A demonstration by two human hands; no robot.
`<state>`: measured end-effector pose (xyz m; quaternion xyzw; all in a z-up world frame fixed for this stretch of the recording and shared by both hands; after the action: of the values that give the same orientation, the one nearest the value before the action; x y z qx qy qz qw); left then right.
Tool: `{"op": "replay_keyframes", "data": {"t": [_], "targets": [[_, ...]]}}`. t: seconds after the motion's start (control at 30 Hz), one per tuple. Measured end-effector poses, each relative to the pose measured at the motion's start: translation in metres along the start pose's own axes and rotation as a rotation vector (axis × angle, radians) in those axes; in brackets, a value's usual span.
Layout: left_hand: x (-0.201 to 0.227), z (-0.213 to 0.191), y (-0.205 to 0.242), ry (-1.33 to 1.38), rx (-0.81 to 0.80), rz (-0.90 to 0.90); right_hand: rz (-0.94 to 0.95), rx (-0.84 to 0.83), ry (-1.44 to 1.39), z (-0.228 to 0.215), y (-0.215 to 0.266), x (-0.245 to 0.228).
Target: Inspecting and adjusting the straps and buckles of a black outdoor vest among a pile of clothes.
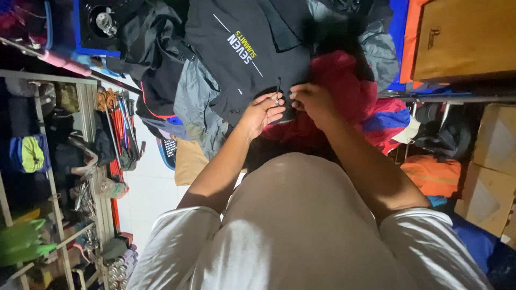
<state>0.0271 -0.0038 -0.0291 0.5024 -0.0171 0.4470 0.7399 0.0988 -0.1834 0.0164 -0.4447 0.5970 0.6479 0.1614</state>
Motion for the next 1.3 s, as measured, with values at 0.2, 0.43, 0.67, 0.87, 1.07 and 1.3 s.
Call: {"op": "replay_keyframes", "data": {"t": [0.2,0.43,0.67,0.87,1.07,1.3], "targets": [[-0.008,0.006,-0.005,-0.026,0.088,0.068,-0.07,0.038,0.152,0.003,-0.01,-0.023],[-0.011,0.026,0.008,-0.094,0.175,0.137,0.091,-0.027,0.137,0.009,-0.038,-0.007],[-0.027,0.037,0.007,-0.152,0.273,0.15,0.143,-0.128,0.018,0.005,-0.029,-0.022],[-0.036,0.049,0.007,-0.103,0.349,0.17,0.099,-0.203,0.066,-0.002,-0.041,-0.014],[-0.024,0.078,0.019,-0.021,0.341,0.222,0.136,-0.252,0.03,-0.012,-0.052,-0.004],[-0.034,0.083,0.002,0.073,0.365,0.234,0.082,-0.319,0.055,-0.024,-0.064,0.002]]}}
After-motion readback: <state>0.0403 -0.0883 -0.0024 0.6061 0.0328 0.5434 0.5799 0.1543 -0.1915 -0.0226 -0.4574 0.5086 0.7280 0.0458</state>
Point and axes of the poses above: each hand's wrist, its own y-axis away from the middle knuckle, its own z-axis out of the palm, x = y × z, the point moved 4 cm from there along -y, towards the middle knuckle, and after that the axes turned 7 degrees about y, right-handed, at the moved point
